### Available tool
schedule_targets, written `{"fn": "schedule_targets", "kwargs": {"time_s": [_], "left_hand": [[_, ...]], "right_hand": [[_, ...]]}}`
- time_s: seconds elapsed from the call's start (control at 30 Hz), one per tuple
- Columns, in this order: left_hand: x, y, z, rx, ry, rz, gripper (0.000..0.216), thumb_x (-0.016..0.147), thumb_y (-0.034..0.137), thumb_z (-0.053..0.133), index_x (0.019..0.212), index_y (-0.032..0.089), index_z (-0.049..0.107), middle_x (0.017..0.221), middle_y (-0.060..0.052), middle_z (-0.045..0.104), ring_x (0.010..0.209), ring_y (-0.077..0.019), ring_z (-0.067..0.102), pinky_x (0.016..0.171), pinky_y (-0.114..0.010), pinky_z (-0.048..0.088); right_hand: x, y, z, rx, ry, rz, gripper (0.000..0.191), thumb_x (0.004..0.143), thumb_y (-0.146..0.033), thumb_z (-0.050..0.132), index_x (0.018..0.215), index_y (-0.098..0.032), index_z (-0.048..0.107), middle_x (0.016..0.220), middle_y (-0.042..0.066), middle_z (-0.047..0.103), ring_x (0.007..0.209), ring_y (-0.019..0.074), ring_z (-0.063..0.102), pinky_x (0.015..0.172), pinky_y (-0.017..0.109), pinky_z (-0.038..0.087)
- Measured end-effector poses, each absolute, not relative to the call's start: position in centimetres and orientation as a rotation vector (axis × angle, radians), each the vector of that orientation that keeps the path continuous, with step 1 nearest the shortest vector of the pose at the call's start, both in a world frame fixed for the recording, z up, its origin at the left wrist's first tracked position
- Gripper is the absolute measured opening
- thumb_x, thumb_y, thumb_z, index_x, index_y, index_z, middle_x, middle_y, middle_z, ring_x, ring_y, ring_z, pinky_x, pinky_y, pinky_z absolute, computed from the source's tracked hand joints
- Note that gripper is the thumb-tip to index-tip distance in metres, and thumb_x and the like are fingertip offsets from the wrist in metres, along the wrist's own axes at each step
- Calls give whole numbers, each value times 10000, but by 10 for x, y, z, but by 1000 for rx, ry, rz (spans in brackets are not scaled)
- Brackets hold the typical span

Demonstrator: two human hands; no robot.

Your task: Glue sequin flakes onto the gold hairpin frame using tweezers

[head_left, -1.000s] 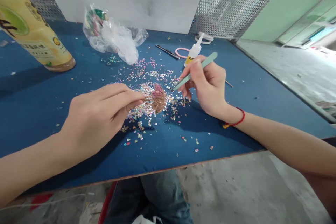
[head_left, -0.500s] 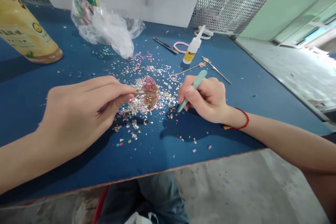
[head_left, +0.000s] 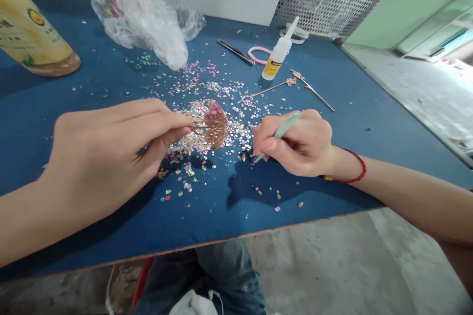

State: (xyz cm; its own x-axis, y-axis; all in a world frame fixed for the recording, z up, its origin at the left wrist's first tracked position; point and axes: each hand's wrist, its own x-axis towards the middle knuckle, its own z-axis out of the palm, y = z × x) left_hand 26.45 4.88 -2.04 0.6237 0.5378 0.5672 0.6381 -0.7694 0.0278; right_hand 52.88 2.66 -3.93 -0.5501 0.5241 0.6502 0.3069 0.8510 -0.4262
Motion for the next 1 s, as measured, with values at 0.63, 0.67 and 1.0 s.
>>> {"fn": "schedule_targets", "kwargs": {"time_s": [0.63,0.67,1.0], "left_hand": [[266,49,-22,-2742,-742,-761,204,999,159,477,989,186,679,921,10,740,865,-107,690,646,-212,423],[266,48,-23,-2748,-722,-755,225,1009,160,451,988,196,672,910,14,733,861,-105,688,628,-214,419],[263,37,-24,-2714,-616,-628,273,953,29,463,1097,212,605,912,33,687,817,-95,635,573,-225,376]], "right_hand": [[518,19,-33,-763,-1762,207,345,990,-287,525,685,-168,634,615,-15,636,449,33,595,365,145,391],[516,17,-34,-757,-1689,172,349,982,-304,546,673,-173,640,609,-9,639,456,48,612,351,158,385],[508,0,-30,-749,-1659,-86,319,974,-279,561,676,-207,649,626,-7,693,482,90,640,387,232,443]]}}
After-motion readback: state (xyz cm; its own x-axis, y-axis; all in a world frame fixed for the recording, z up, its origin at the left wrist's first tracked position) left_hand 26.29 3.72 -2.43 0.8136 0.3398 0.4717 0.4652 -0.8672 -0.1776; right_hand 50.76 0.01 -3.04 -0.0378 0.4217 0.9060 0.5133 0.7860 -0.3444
